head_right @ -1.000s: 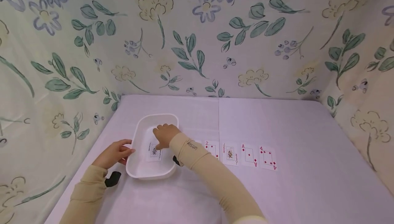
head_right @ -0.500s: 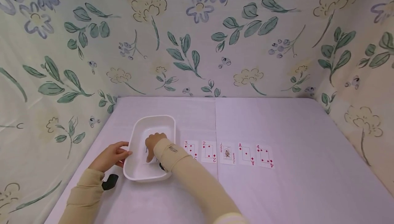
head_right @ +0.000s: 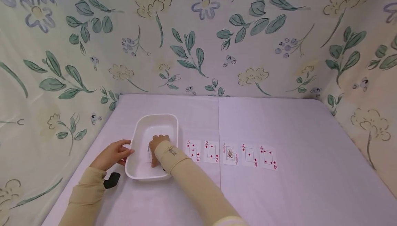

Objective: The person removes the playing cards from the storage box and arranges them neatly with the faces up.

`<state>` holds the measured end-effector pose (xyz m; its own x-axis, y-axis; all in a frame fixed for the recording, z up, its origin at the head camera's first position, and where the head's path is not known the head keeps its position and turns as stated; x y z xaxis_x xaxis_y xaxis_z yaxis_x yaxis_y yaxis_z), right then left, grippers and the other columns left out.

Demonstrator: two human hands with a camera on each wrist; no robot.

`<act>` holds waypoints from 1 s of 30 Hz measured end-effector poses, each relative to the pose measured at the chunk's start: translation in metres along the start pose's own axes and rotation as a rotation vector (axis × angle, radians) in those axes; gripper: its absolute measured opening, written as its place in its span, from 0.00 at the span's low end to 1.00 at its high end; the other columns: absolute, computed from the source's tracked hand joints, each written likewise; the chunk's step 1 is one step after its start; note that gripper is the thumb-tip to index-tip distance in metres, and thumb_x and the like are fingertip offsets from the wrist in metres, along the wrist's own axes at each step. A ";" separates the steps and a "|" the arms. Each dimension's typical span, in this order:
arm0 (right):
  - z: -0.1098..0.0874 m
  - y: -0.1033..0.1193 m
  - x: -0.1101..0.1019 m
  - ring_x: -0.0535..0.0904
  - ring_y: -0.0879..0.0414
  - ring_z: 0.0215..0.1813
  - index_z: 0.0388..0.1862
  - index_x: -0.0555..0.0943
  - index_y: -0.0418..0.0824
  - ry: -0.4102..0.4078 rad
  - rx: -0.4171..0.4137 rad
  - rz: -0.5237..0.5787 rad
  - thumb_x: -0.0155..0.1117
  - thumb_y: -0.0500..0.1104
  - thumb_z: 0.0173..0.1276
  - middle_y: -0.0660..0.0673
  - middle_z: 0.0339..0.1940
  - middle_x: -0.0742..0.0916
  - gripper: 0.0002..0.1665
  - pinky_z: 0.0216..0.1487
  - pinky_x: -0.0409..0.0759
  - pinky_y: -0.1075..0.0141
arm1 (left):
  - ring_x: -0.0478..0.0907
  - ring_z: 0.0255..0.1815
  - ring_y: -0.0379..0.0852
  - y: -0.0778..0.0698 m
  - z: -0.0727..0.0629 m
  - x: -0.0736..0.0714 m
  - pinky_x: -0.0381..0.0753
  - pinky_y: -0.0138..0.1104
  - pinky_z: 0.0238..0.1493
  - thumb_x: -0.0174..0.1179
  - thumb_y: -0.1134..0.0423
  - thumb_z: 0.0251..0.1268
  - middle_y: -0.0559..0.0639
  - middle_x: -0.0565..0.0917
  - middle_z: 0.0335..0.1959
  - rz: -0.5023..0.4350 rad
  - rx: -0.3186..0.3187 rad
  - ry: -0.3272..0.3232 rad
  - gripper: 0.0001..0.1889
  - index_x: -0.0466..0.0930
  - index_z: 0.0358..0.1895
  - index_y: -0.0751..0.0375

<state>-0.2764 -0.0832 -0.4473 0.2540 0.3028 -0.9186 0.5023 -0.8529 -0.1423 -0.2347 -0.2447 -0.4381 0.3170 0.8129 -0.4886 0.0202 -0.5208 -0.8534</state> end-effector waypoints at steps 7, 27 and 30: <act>0.001 0.001 0.000 0.72 0.57 0.45 0.49 0.78 0.49 -0.025 -0.003 -0.043 0.70 0.69 0.36 0.53 0.45 0.75 0.42 0.46 0.73 0.65 | 0.80 0.25 0.55 -0.002 0.001 0.000 0.81 0.38 0.25 0.56 0.66 0.62 0.67 0.80 0.38 -0.012 0.009 0.003 0.25 0.62 0.59 0.73; -0.003 0.002 -0.005 0.71 0.59 0.34 0.32 0.80 0.51 -0.064 -0.047 -0.071 0.67 0.66 0.42 0.51 0.31 0.76 0.24 0.37 0.75 0.67 | 0.79 0.25 0.53 -0.001 0.001 0.000 0.81 0.39 0.25 0.56 0.65 0.62 0.67 0.80 0.38 -0.008 0.005 0.002 0.25 0.62 0.59 0.73; -0.003 0.002 -0.007 0.72 0.59 0.32 0.33 0.80 0.51 -0.076 -0.046 -0.078 0.66 0.66 0.43 0.52 0.30 0.77 0.25 0.34 0.75 0.67 | 0.79 0.25 0.53 -0.001 0.001 -0.001 0.81 0.38 0.25 0.56 0.65 0.62 0.68 0.80 0.38 -0.004 0.002 -0.001 0.25 0.62 0.59 0.73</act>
<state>-0.2751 -0.0856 -0.4398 0.1504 0.3327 -0.9309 0.5560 -0.8071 -0.1986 -0.2357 -0.2441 -0.4368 0.3163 0.8149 -0.4857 0.0190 -0.5173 -0.8556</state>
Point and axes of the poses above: each hand's wrist, its own z-axis towards the middle knuckle, its own x-axis out of the palm, y = z × x, the point moved 2 cm from there along z, towards the middle knuckle
